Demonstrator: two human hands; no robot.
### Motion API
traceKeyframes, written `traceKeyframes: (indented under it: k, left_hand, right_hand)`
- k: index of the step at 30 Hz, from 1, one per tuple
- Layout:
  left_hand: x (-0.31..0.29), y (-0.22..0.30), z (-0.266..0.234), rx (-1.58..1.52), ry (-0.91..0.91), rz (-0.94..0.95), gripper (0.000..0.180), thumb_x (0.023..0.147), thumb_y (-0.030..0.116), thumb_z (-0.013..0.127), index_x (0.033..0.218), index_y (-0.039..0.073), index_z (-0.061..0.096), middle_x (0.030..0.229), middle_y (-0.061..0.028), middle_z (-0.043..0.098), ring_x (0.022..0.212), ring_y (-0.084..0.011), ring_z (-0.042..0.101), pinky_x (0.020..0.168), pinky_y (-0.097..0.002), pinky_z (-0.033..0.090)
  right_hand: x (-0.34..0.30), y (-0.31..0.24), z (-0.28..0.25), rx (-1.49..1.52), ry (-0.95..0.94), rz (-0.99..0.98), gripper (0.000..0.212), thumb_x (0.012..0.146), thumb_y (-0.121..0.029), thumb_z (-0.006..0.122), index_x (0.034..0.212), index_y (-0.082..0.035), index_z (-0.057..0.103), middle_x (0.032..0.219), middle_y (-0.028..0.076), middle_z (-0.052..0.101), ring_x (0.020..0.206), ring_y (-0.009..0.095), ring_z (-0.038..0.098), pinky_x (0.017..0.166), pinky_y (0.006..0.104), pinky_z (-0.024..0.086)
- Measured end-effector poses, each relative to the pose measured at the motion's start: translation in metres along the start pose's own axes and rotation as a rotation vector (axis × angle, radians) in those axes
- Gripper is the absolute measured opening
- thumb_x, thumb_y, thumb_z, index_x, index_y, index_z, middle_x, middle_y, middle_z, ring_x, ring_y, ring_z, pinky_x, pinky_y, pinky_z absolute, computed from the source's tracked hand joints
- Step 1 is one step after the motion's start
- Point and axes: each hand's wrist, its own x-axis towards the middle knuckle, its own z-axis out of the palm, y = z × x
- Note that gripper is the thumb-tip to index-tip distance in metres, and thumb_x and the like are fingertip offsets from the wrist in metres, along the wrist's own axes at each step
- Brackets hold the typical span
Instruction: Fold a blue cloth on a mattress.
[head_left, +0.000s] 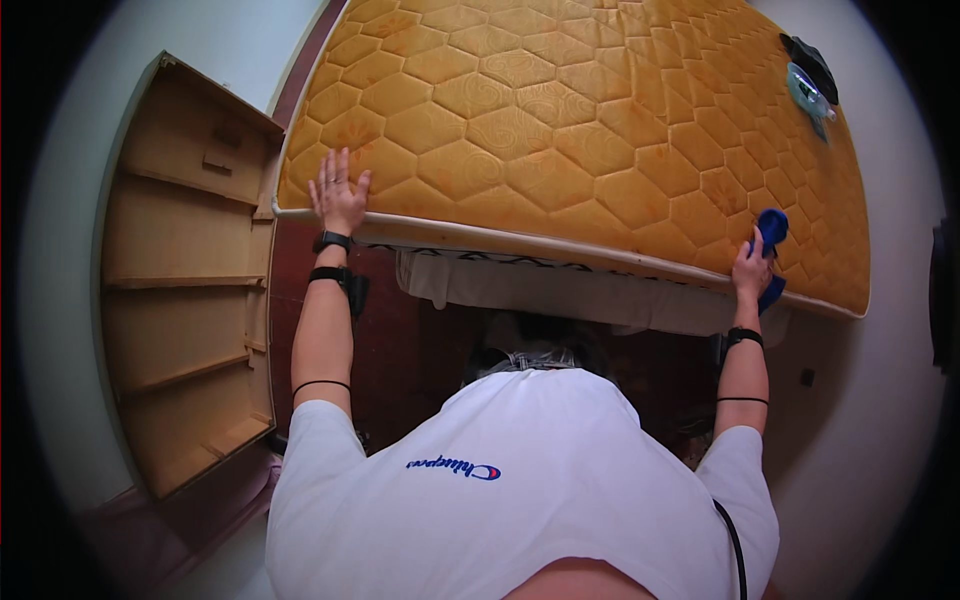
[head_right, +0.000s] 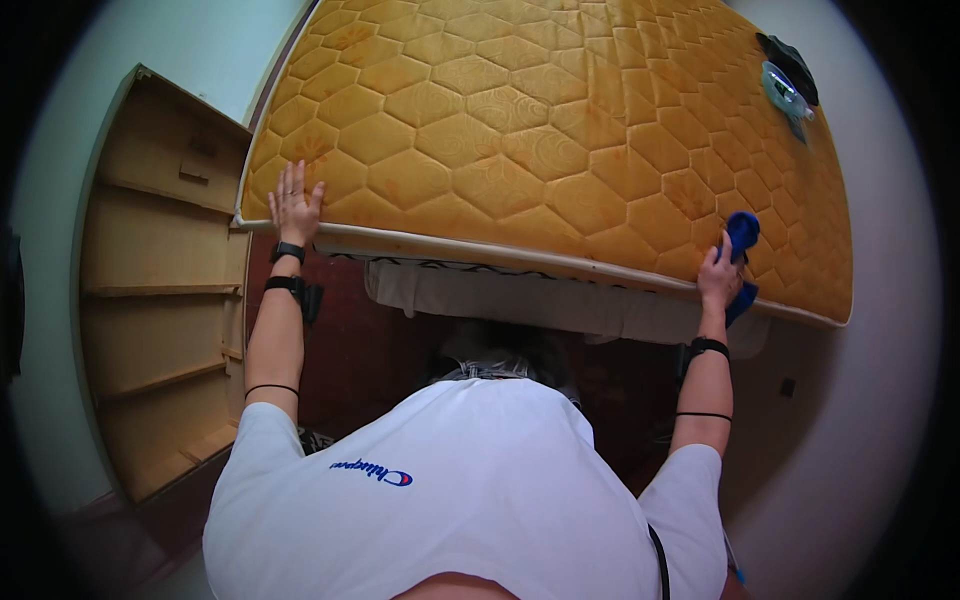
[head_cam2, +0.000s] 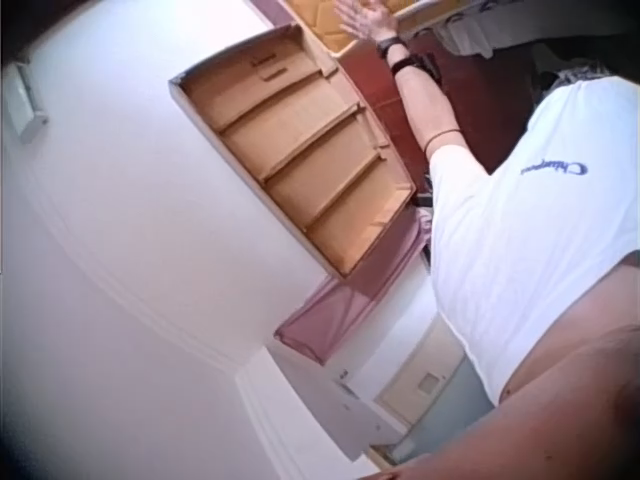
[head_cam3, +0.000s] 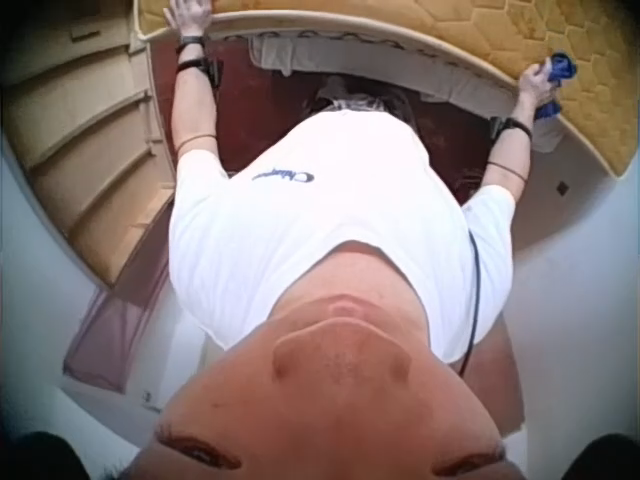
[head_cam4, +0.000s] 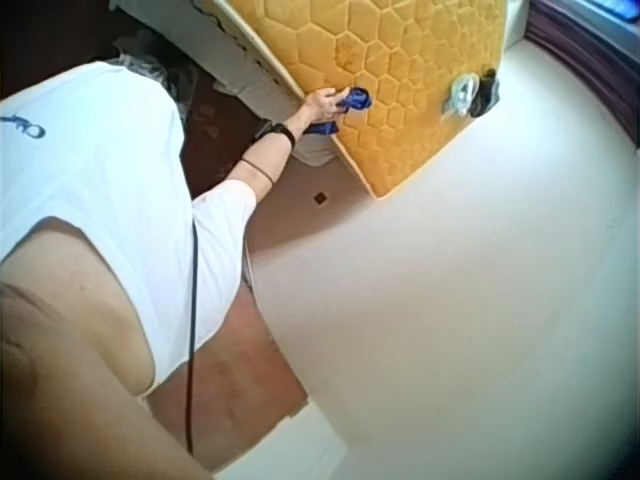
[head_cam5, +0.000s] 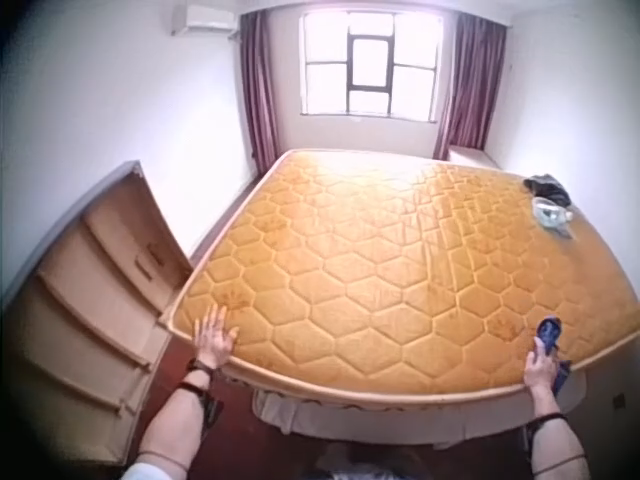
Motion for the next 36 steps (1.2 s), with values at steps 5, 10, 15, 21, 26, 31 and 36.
traceKeyframes:
  k: [5, 10, 15, 21, 26, 31, 36]
  left_hand:
    - [0.002, 0.038, 0.014, 0.059, 0.067, -0.169, 0.076, 0.102, 0.059, 0.043, 0.163, 0.016, 0.029, 0.171, -0.0092, 0.024, 0.158, -0.0288, 0.02, 0.124, -0.0622, 0.01]
    - [-0.017, 0.198, 0.012, 0.063, -0.012, 0.238, 0.072, 0.102, 0.048, 0.047, 0.162, 0.011, 0.031, 0.171, -0.0126, 0.022, 0.158, -0.0312, 0.019, 0.124, -0.0622, 0.011]
    - [-0.076, 0.312, -0.002, -0.133, -0.189, 0.471, 0.073, 0.099, 0.044, 0.053, 0.161, 0.01, 0.034, 0.17, -0.0137, 0.023, 0.159, -0.0303, 0.017, 0.126, -0.0607, 0.006]
    - [-0.067, 0.3, 0.007, -0.094, -0.086, 0.341, 0.071, 0.098, 0.054, 0.054, 0.161, 0.028, 0.035, 0.17, -0.0093, 0.026, 0.158, -0.0271, 0.021, 0.125, -0.0596, 0.011]
    - [-0.028, 0.176, 0.01, 0.104, -0.032, -0.132, 0.071, 0.101, 0.06, 0.047, 0.163, 0.029, 0.031, 0.17, -0.0098, 0.025, 0.157, -0.0283, 0.022, 0.124, -0.0609, 0.013]
    - [-0.028, 0.187, 0.023, 0.15, 0.012, -0.274, 0.071, 0.102, 0.06, 0.044, 0.163, 0.026, 0.031, 0.17, -0.0102, 0.025, 0.157, -0.0284, 0.023, 0.124, -0.0612, 0.013]
    - [-0.046, 0.36, 0.052, 0.23, 0.014, -0.071, 0.072, 0.102, 0.057, 0.045, 0.163, 0.02, 0.032, 0.17, -0.011, 0.027, 0.156, -0.028, 0.023, 0.123, -0.0611, 0.014]
  right_hand:
    - [-0.016, -0.002, 0.035, -0.234, 0.157, 0.117, 0.053, 0.098, -0.036, 0.048, 0.151, -0.035, 0.043, 0.131, 0.029, 0.057, 0.11, 0.048, 0.062, 0.091, 0.0585, 0.05]
    - [-0.046, -0.132, 0.05, 0.345, -0.062, -0.089, 0.055, 0.097, -0.036, 0.053, 0.15, -0.021, 0.05, 0.111, 0.01, 0.058, 0.086, 0.027, 0.057, 0.081, 0.0465, 0.043]
    - [-0.103, -0.307, -0.025, 0.288, 0.045, -0.611, 0.051, 0.096, -0.032, 0.054, 0.147, -0.027, 0.055, 0.141, 0.021, 0.052, 0.136, 0.045, 0.045, 0.112, 0.0639, 0.03]
    - [-0.051, -0.226, -0.028, 0.423, -0.004, -0.697, 0.041, 0.095, -0.033, 0.058, 0.134, -0.026, 0.066, 0.138, 0.021, 0.058, 0.131, 0.044, 0.052, 0.114, 0.0559, 0.034]
    - [0.02, -0.053, -0.016, 0.225, 0.013, -0.241, 0.045, 0.097, -0.033, 0.052, 0.141, -0.025, 0.059, 0.127, 0.023, 0.061, 0.121, 0.04, 0.057, 0.105, 0.0544, 0.039]
    - [0.062, 0.111, 0.003, 0.12, 0.049, 0.117, 0.047, 0.096, -0.037, 0.053, 0.142, -0.028, 0.058, 0.127, 0.021, 0.061, 0.116, 0.039, 0.06, 0.101, 0.0541, 0.045]
    - [0.062, 0.092, 0.016, -0.12, 0.205, 0.194, 0.045, 0.091, -0.029, 0.056, 0.136, -0.028, 0.062, 0.123, 0.021, 0.061, 0.104, 0.039, 0.063, 0.093, 0.0565, 0.046]
